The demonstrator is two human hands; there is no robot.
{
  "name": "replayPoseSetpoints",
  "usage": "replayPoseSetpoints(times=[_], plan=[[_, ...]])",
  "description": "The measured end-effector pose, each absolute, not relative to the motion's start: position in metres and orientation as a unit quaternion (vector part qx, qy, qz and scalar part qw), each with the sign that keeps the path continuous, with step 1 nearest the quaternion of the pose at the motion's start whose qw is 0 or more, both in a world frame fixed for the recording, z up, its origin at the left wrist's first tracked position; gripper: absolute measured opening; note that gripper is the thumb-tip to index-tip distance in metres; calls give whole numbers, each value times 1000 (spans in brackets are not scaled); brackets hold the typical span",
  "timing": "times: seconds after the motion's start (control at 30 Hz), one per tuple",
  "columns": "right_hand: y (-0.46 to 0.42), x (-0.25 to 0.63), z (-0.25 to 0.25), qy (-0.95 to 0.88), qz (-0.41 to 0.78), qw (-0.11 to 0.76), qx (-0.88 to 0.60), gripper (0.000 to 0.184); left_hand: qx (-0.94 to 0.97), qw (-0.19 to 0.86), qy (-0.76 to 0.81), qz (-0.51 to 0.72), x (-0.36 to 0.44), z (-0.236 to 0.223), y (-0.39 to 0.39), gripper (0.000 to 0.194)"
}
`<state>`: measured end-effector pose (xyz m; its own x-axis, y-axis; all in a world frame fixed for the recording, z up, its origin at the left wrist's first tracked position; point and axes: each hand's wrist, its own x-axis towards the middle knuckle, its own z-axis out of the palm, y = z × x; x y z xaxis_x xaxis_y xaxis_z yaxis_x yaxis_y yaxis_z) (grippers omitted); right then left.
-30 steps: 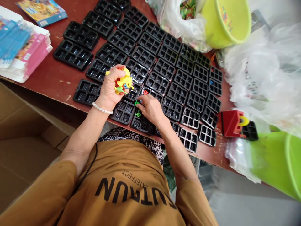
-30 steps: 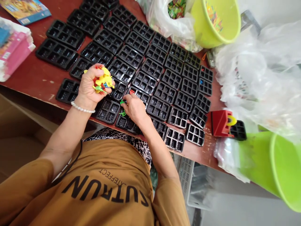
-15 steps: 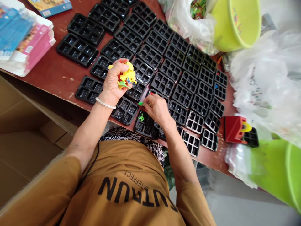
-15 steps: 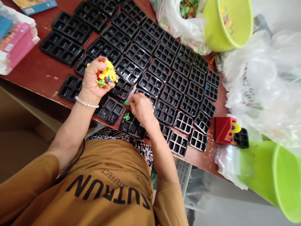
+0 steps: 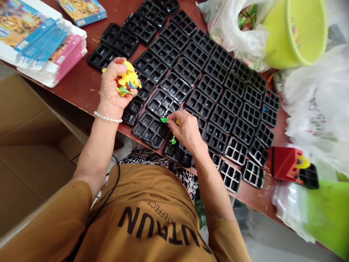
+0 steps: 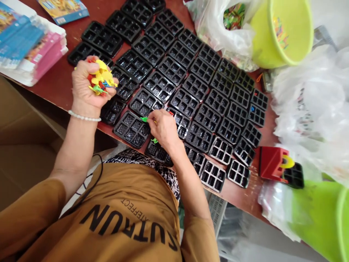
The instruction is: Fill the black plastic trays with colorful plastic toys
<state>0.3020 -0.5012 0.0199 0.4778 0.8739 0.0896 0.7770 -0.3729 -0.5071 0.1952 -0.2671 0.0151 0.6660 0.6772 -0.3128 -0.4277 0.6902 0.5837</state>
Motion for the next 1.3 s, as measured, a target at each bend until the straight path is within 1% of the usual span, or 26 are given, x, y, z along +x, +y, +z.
replayPoseSetpoints(times=[0.07, 0.13, 0.2, 0.23, 0.3, 0.37, 0.43, 0.6, 0.67, 0.77, 0.83, 0.87, 0.93, 1.03, 1.1, 1.2, 1.3], plan=[[-494, 295, 20, -517, 94, 263, -809, 11, 218, 880, 271, 324, 187, 15, -255, 58], [-484, 288, 19, -528, 100, 262, -801, 11, 198, 883, 264, 334, 180, 14, -245, 58], [-475, 285, 17, -534, 116, 272, -792, 7, 193, 885, 251, 341, 176, 11, -237, 63], [-471, 288, 15, -528, 128, 291, -787, 7, 197, 885, 245, 344, 175, 9, -234, 67], [-467, 299, 11, -492, 164, 351, -780, 17, 210, 883, 240, 346, 173, 3, -230, 71], [-463, 316, 9, -435, 196, 410, -777, 28, 221, 884, 237, 338, 172, -4, -227, 71], [-458, 330, 10, -400, 210, 436, -778, 30, 233, 884, 230, 334, 172, -8, -226, 69], [-437, 341, 15, -431, 203, 426, -770, 30, 282, 857, 248, 353, 171, -10, -226, 59], [-430, 341, 16, -439, 198, 421, -769, 27, 293, 854, 243, 356, 170, -10, -224, 56], [-424, 344, 16, -454, 199, 410, -765, 18, 308, 853, 228, 355, 169, -10, -220, 60], [-422, 346, 14, -460, 204, 408, -761, 17, 323, 844, 235, 357, 168, -11, -217, 66], [-421, 348, 13, -459, 210, 411, -759, 19, 326, 842, 239, 357, 167, -12, -215, 68], [-420, 350, 11, -446, 234, 431, -749, 29, 315, 850, 234, 351, 165, -15, -209, 72], [-418, 351, 10, -410, 285, 480, -721, 48, 269, 883, 194, 332, 164, -21, -199, 71], [-417, 352, 10, -385, 304, 503, -711, 55, 251, 895, 177, 324, 163, -25, -194, 70], [-420, 359, 11, -336, 277, 539, -721, 58, 239, 891, 201, 331, 163, -23, -193, 70], [-423, 380, 12, -309, 204, 558, -743, 53, 197, 890, 232, 339, 162, -11, -200, 72]])
